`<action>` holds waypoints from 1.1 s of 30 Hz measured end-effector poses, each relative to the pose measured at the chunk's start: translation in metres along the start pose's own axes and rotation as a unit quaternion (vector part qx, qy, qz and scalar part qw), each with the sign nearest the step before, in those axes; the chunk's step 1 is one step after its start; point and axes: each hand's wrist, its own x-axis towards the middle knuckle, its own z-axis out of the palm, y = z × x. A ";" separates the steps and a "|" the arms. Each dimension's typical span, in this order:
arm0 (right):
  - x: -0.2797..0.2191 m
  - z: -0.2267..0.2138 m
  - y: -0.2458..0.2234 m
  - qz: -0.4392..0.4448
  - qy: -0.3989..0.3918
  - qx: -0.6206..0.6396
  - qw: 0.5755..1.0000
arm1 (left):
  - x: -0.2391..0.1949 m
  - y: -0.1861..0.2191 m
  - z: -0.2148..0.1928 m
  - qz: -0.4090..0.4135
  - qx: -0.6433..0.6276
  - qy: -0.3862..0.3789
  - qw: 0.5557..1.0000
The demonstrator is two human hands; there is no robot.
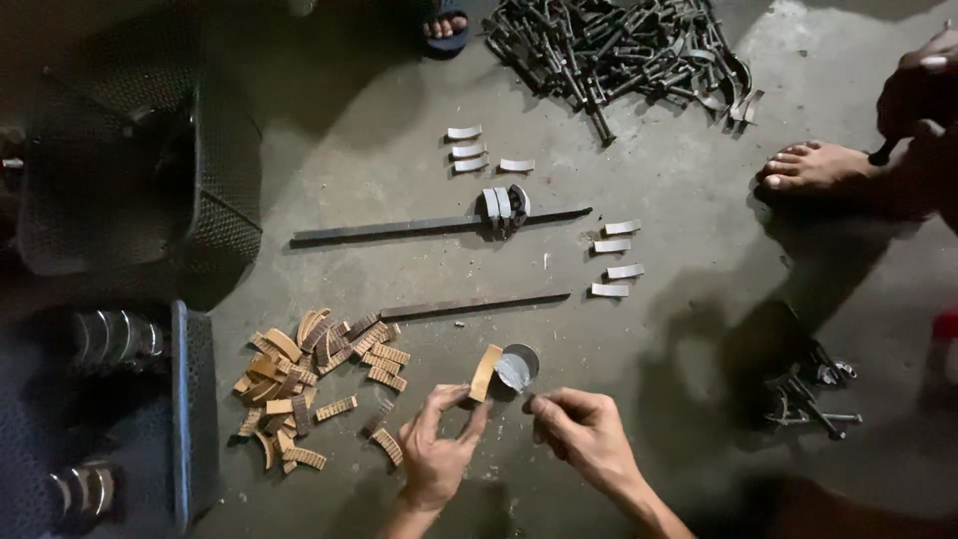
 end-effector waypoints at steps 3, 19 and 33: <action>0.005 0.002 0.008 -0.009 -0.032 -0.002 0.999 | 0.010 0.018 0.002 0.017 -0.039 0.010 0.999; 0.002 0.009 -0.004 -0.252 0.061 -0.284 0.923 | 0.010 0.024 0.005 0.042 -0.028 -0.015 0.999; 0.015 -0.025 -0.009 -0.194 0.130 -0.148 0.961 | 0.012 0.011 -0.001 -0.173 -0.105 -0.079 0.976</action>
